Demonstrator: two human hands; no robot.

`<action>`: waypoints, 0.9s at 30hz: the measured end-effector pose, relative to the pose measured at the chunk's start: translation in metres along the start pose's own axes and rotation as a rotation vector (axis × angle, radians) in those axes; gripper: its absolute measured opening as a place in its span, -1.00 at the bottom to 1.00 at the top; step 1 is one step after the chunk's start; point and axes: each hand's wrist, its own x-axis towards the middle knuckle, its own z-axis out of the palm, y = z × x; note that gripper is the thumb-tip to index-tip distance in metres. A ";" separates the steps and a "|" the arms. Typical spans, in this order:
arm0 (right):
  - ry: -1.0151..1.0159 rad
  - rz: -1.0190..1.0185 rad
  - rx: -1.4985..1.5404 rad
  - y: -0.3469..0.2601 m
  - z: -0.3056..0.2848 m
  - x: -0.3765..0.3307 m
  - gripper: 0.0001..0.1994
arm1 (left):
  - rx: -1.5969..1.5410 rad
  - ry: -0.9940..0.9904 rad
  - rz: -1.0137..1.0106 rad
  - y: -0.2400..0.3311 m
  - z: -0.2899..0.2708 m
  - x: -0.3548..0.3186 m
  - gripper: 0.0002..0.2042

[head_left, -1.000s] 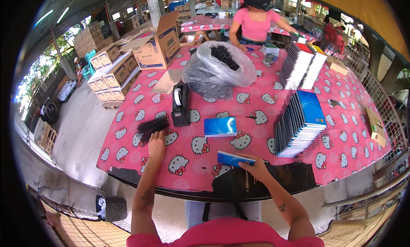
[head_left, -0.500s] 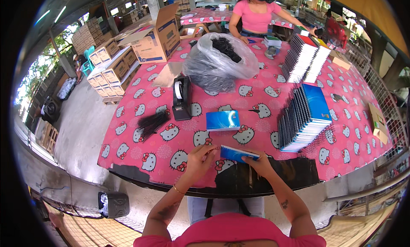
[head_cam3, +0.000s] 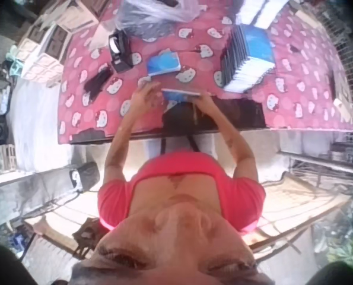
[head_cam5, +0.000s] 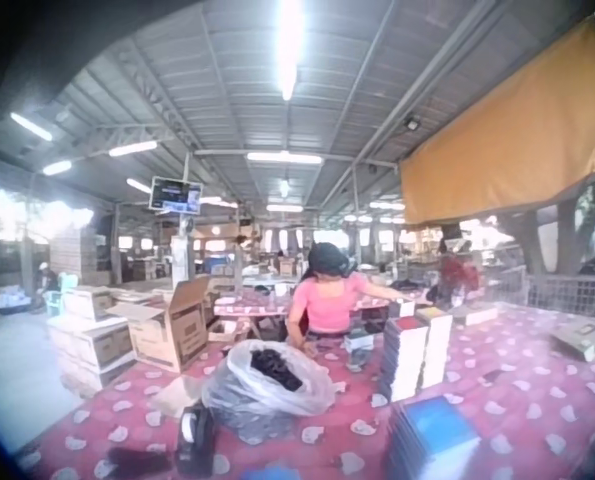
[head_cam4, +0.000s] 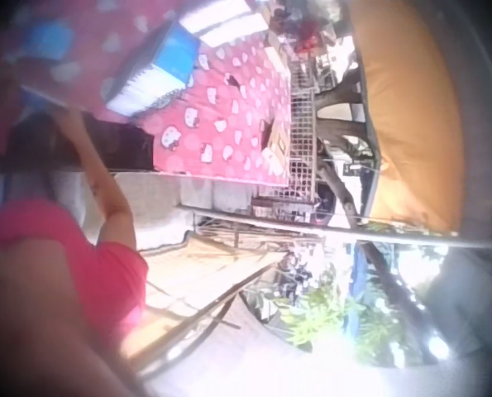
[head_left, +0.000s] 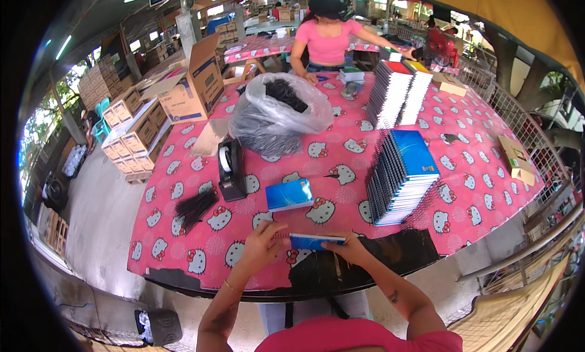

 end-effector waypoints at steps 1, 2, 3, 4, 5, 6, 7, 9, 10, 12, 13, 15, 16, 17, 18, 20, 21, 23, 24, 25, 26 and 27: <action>-0.013 0.001 -0.011 0.000 0.001 0.000 -0.69 | 0.045 -0.041 0.062 0.002 -0.005 0.003 -0.77; -0.016 -0.051 -0.027 0.000 0.003 0.000 -0.69 | 0.049 -0.102 0.063 -0.006 -0.006 0.002 -0.77; -0.015 -0.051 -0.029 -0.001 0.006 0.000 -0.69 | 0.053 -0.161 0.062 -0.021 -0.004 -0.001 -0.77; -0.007 -0.050 -0.030 -0.002 0.008 0.000 -0.70 | 0.056 -0.225 0.065 -0.023 -0.004 0.002 -0.77; -0.002 -0.050 -0.032 -0.004 0.009 0.000 -0.70 | 0.093 -0.155 0.124 -0.022 -0.001 0.003 -0.77; -0.004 0.029 -0.073 -0.006 0.008 -0.002 -0.68 | 0.130 -0.085 0.181 -0.020 0.003 0.004 -0.78; 0.007 0.012 -0.039 -0.004 0.008 -0.004 -0.68 | 0.163 -0.017 0.240 -0.014 0.007 0.007 -0.79; 0.026 -0.023 0.027 -0.001 0.009 -0.005 -0.68 | 0.375 0.027 0.285 -0.003 0.016 0.010 -0.79; 0.043 -0.023 0.024 -0.005 0.011 -0.006 -0.68 | 0.483 0.053 0.302 -0.001 0.018 0.010 -0.79; 0.077 -0.023 0.017 -0.015 0.014 -0.008 -0.68 | 0.147 -0.051 0.110 -0.007 0.016 0.004 -0.79; 0.071 -0.015 0.013 -0.017 0.013 -0.009 -0.68 | -0.023 -0.108 0.013 -0.006 0.014 0.004 -0.78; 0.058 0.000 0.004 -0.021 0.010 -0.011 -0.68 | 0.195 -0.156 0.006 -0.001 0.012 0.005 -0.68; 0.081 -0.005 0.033 -0.023 0.012 -0.013 -0.68 | 0.304 -0.178 0.000 0.004 0.010 0.005 -0.63; 0.105 -0.014 0.063 -0.025 0.015 -0.014 -0.68 | 0.443 -0.094 0.054 0.013 0.013 0.005 -0.55; 0.129 -0.022 0.093 -0.028 0.017 -0.014 -0.67 | 0.581 -0.009 0.107 0.026 0.022 0.004 -0.47; 0.191 0.058 0.199 -0.038 0.025 -0.018 -0.69 | 0.743 0.013 0.143 0.033 0.037 -0.017 -0.35; 0.219 0.097 0.247 -0.040 0.026 -0.018 -0.69 | 0.759 -0.044 0.131 0.027 0.050 -0.039 -0.30; 0.214 0.074 0.178 -0.034 0.026 -0.021 -0.70 | 0.781 -0.047 0.123 0.034 0.046 -0.031 -0.25; 0.211 0.062 0.145 -0.033 0.026 -0.021 -0.70 | 0.791 0.002 0.118 0.032 0.039 -0.018 -0.25; 0.209 0.048 0.173 -0.034 0.027 -0.020 -0.69 | 0.797 0.038 0.105 0.037 0.031 -0.007 -0.25; 0.202 0.043 0.204 -0.037 0.030 -0.019 -0.69 | 0.758 -0.026 0.102 0.038 0.030 -0.005 -0.25; 0.197 0.038 0.234 -0.039 0.033 -0.021 -0.69 | 0.718 -0.089 0.099 0.037 0.032 -0.003 -0.25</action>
